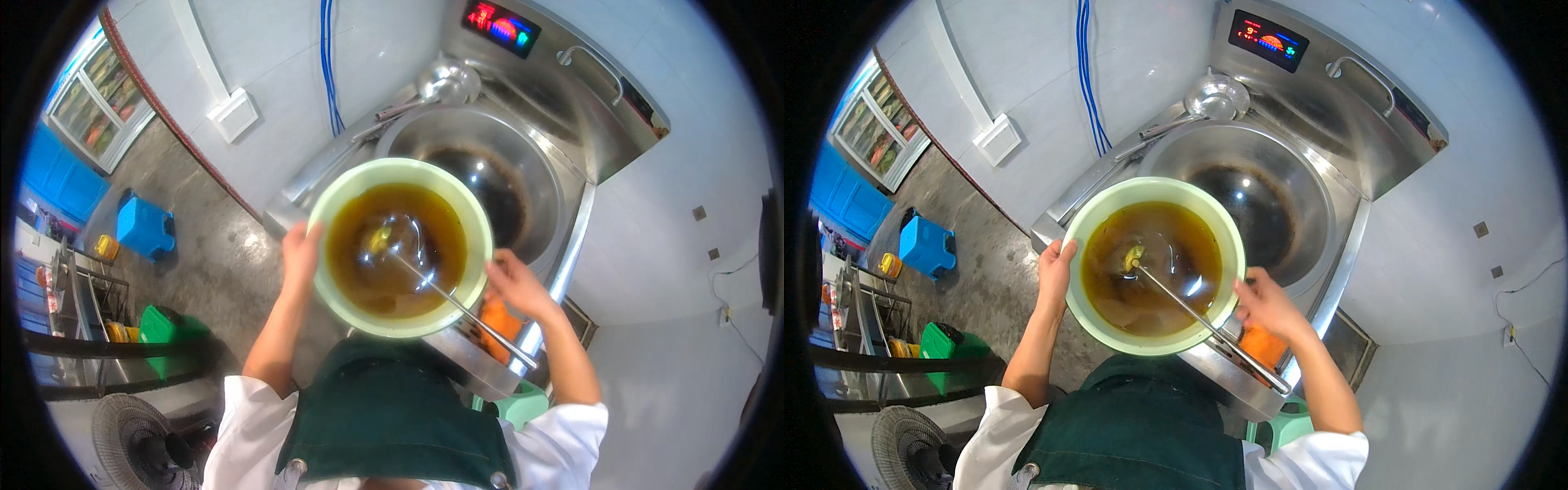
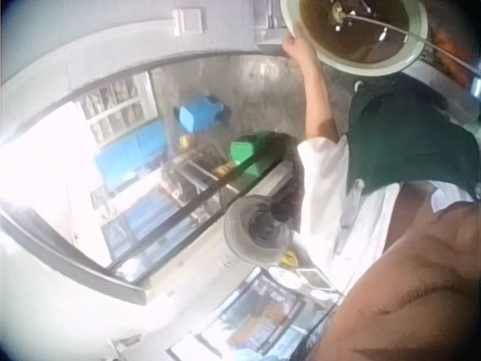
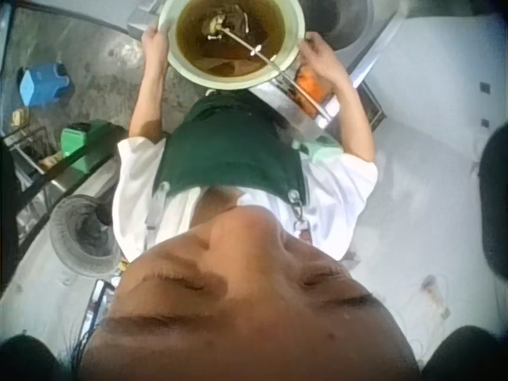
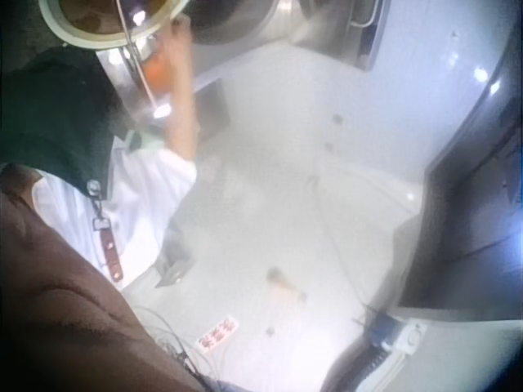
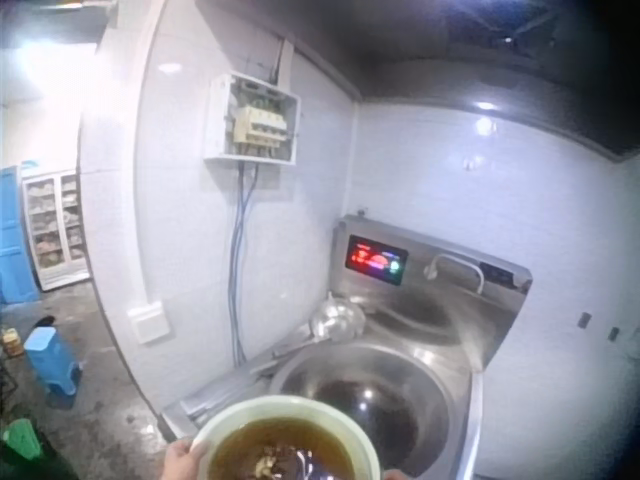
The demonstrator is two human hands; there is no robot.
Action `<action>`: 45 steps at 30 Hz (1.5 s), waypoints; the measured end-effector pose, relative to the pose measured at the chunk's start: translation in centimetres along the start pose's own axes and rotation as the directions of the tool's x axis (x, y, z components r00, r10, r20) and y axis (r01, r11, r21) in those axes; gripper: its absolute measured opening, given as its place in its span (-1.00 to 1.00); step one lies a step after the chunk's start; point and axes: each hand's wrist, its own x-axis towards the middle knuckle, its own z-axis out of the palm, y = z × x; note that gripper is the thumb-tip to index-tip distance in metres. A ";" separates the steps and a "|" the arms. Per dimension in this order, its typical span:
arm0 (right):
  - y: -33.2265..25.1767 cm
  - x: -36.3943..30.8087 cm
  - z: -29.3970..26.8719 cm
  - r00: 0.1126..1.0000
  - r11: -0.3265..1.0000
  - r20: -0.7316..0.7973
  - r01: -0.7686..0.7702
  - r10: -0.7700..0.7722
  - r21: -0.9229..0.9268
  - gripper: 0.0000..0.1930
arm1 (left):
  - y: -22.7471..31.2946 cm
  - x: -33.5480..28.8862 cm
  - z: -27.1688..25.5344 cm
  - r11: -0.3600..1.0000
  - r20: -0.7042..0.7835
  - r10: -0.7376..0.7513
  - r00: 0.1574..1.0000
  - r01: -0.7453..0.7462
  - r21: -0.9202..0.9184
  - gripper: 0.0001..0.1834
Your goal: The person pours oil from a plastic bottle into a bowl, then wipes the inside of a large stainless steel pot with an orange cloth. They ladle liquid from the bowl into the pot, wash chopped vegetables in a sink, and retrieve a yellow bowl and a plastic bag of meat from a refrigerator.
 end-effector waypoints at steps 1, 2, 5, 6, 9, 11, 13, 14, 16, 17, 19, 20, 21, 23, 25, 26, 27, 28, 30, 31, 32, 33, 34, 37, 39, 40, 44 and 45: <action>-0.4 -2.0 -0.1 0.997 0.963 0.030 0.081 -0.076 -0.256 -0.58 | 0.1 0.2 0.1 0.999 0.025 0.008 1.000 -0.007 -0.035 -0.81; -0.7 -3.9 -0.1 0.995 0.864 0.058 0.099 -0.081 -0.494 -0.50 | 0.1 0.4 0.2 0.998 0.033 -0.006 0.999 0.007 -0.056 -0.81; -0.6 -8.2 1.3 0.969 0.517 0.222 0.248 -0.111 -0.819 -0.45 | 0.0 0.3 0.6 0.995 0.035 -0.014 0.999 0.018 -0.100 -0.80; -0.4 -9.0 1.8 0.964 0.476 0.190 0.259 -0.188 -0.841 -0.46 | -0.1 0.2 0.8 0.991 0.036 0.007 0.999 -0.002 -0.131 -0.80; -0.6 -10.4 2.2 0.955 0.443 0.097 0.217 -0.279 -0.870 -0.49 | -0.3 0.1 0.9 0.995 0.009 0.005 1.000 -0.004 -0.099 -0.79; -1.3 -11.3 1.4 0.974 0.557 0.035 0.157 -0.225 -0.816 -0.52 | -0.4 0.0 0.9 0.991 0.020 0.026 0.999 -0.023 -0.130 -0.79; -2.3 -12.6 0.2 0.961 0.726 0.019 0.222 -0.277 -0.651 -0.53 | -0.5 -0.2 0.8 0.990 0.014 0.026 1.000 -0.024 -0.142 -0.80; -2.8 -13.2 -0.4 0.959 0.795 0.000 0.235 -0.283 -0.559 -0.54 | -0.5 -0.3 0.8 0.990 0.010 0.018 1.000 -0.017 -0.138 -0.80; -3.6 -14.0 -1.5 0.991 0.855 -0.049 0.084 -0.127 -0.512 -0.54 | -0.4 -0.6 0.8 0.989 0.006 0.000 1.000 0.000 -0.146 -0.81; -3.8 -14.2 -1.9 0.996 0.875 -0.072 0.007 -0.047 -0.484 -0.54 | -0.4 -0.7 0.9 0.988 0.005 -0.010 1.000 0.010 -0.157 -0.82; -4.0 -14.1 -2.3 0.997 0.905 -0.070 -0.017 -0.014 -0.425 -0.54 | -0.2 -1.0 0.9 0.985 0.005 -0.018 1.000 0.019 -0.172 -0.82; -4.0 -13.9 -2.4 0.998 0.899 -0.062 -0.048 0.023 -0.436 -0.54 | -0.1 -1.1 0.9 0.984 0.005 -0.016 1.000 0.017 -0.175 -0.82; -4.0 -13.6 -2.4 0.997 0.891 -0.052 -0.077 0.060 -0.447 -0.54 | 0.0 -1.1 0.9 0.984 0.003 -0.015 1.000 0.016 -0.177 -0.82; -4.0 -13.1 -2.4 0.999 0.908 -0.026 -0.043 0.035 -0.418 -0.55 | 0.2 -1.2 0.9 0.993 -0.011 -0.023 1.000 0.021 -0.115 -0.80; -4.1 -12.8 -2.4 0.993 0.940 0.017 -0.109 0.121 -0.324 -0.55 | 0.3 -1.3 0.9 0.995 -0.013 -0.019 1.000 0.017 -0.100 -0.80; -4.2 -12.7 -2.5 0.975 0.949 0.057 -0.195 0.215 -0.248 -0.55 | 0.4 -1.3 1.0 0.993 -0.010 -0.012 1.000 0.011 -0.115 -0.79; -4.4 -12.6 -2.6 0.938 0.931 0.091 -0.314 0.334 -0.186 -0.55 | 0.5 -1.4 1.0 0.991 -0.007 -0.006 1.000 0.005 -0.130 -0.79; -4.7 -12.5 -2.7 0.928 0.937 0.137 -0.334 0.346 -0.101 -0.56 | 0.6 -1.5 1.0 0.992 -0.011 -0.010 1.000 0.009 -0.128 -0.79; -5.2 -12.5 -3.0 0.879 0.897 0.240 -0.438 0.411 0.065 -0.56 | 0.8 -1.6 1.1 0.993 -0.015 -0.023 1.000 0.021 -0.120 -0.80; -5.4 -12.5 -3.2 0.856 0.861 0.267 -0.489 0.443 0.140 -0.56 | 0.9 -1.7 1.1 0.992 -0.013 -0.018 1.000 0.017 -0.122 -0.80; -5.6 -12.5 -3.4 0.828 0.811 0.325 -0.537 0.456 0.232 -0.57 | 0.9 -1.8 1.2 0.992 -0.011 -0.015 1.000 0.014 -0.125 -0.80; -5.8 -12.6 -3.5 0.807 0.763 0.343 -0.577 0.480 0.291 -0.57 | 1.0 -1.8 1.2 0.990 -0.018 -0.020 1.000 0.017 -0.141 -0.81; -5.9 -12.8 -3.6 0.800 0.728 0.373 -0.590 0.470 0.349 -0.58 | 1.1 -1.8 1.2 0.992 -0.011 -0.017 1.000 0.016 -0.129 -0.81; -6.1 -13.6 -4.0 0.802 0.681 0.357 -0.597 0.479 0.425 -0.59 | 1.2 -1.8 1.2 0.992 -0.023 -0.028 0.999 0.025 -0.126 -0.83; -6.1 -14.2 -4.2 0.806 0.665 0.370 -0.590 0.461 0.458 -0.59 | 1.2 -1.7 1.1 0.994 -0.035 -0.029 0.999 0.025 -0.110 -0.84; -6.1 -14.4 -4.3 0.813 0.676 0.379 -0.580 0.443 0.454 -0.58 | 1.2 -1.7 0.9 0.994 -0.015 -0.054 0.998 0.052 -0.097 -0.84; -6.3 -14.9 -5.2 0.821 0.672 0.388 -0.568 0.419 0.474 -0.58 | 1.2 -1.7 0.7 0.991 0.035 -0.099 0.994 0.102 -0.089 -0.70; -6.3 -15.0 -5.5 0.822 0.665 0.383 -0.567 0.420 0.486 -0.58 | 1.2 -1.7 0.7 0.986 0.027 -0.120 0.992 0.122 -0.118 -0.70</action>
